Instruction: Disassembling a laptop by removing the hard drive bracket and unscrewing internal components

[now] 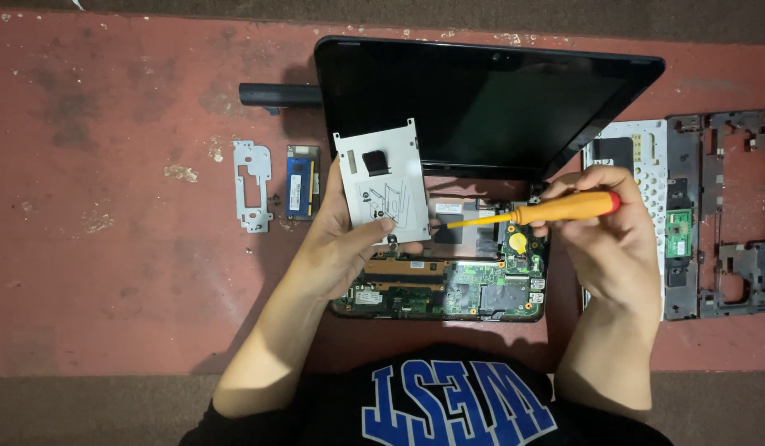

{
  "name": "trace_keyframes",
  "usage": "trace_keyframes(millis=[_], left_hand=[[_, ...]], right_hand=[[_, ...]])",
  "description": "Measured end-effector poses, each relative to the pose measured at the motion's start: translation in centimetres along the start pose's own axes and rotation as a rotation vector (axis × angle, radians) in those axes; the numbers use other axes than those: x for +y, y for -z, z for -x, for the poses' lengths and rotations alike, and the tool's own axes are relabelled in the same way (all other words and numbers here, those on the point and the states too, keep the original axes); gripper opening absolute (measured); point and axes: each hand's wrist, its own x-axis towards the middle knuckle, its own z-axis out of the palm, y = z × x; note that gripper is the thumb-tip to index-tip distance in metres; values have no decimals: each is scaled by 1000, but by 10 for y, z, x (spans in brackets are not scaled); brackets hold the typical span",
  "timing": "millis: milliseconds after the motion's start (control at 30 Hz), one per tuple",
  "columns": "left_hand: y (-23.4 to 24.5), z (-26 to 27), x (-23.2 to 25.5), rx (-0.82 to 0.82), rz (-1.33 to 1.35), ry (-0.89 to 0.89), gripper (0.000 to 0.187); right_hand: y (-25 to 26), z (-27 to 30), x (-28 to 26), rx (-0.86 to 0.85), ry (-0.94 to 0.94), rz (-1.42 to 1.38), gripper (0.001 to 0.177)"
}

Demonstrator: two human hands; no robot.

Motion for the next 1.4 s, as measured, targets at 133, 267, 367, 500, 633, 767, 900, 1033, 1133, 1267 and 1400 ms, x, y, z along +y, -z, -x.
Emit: trace_keyframes(millis=[133,267,367,500,633,767,900,1033,1133,1267,1400], left_hand=[[-2,0,3,33,-42,-4,73],[0,0,5,25,-49,2,76],[2,0,4,25,-34,-4,77],[-1,1,6,21,-46,-5,78],[-2,1,6,10,-29,-1,73],[0,0,2,8,-37,-8,72],[1,0,-1,24,-33,4,74],[1,0,-2,27,-48,3,71],[3,-1,-4,34,-30,-2,74],[2,-2,-5,15,-26,-14,73],[0,-1,-4,10,-18,4,76]], right_hand=[[-9,-2,-6,-14,10,180,36],[-10,0,-4,72,-34,219,17],[-7,-2,-3,25,-18,148,17],[-17,-5,-3,102,-36,141,31],[-15,-5,1,158,-24,96,15],[-6,-3,9,49,132,41,40],[-14,-7,6,65,69,2,23],[-16,-6,13,218,78,82,17],[-11,-7,12,119,140,6,31],[-13,-4,14,89,192,-29,39],[-10,-3,18,88,200,-137,45]])
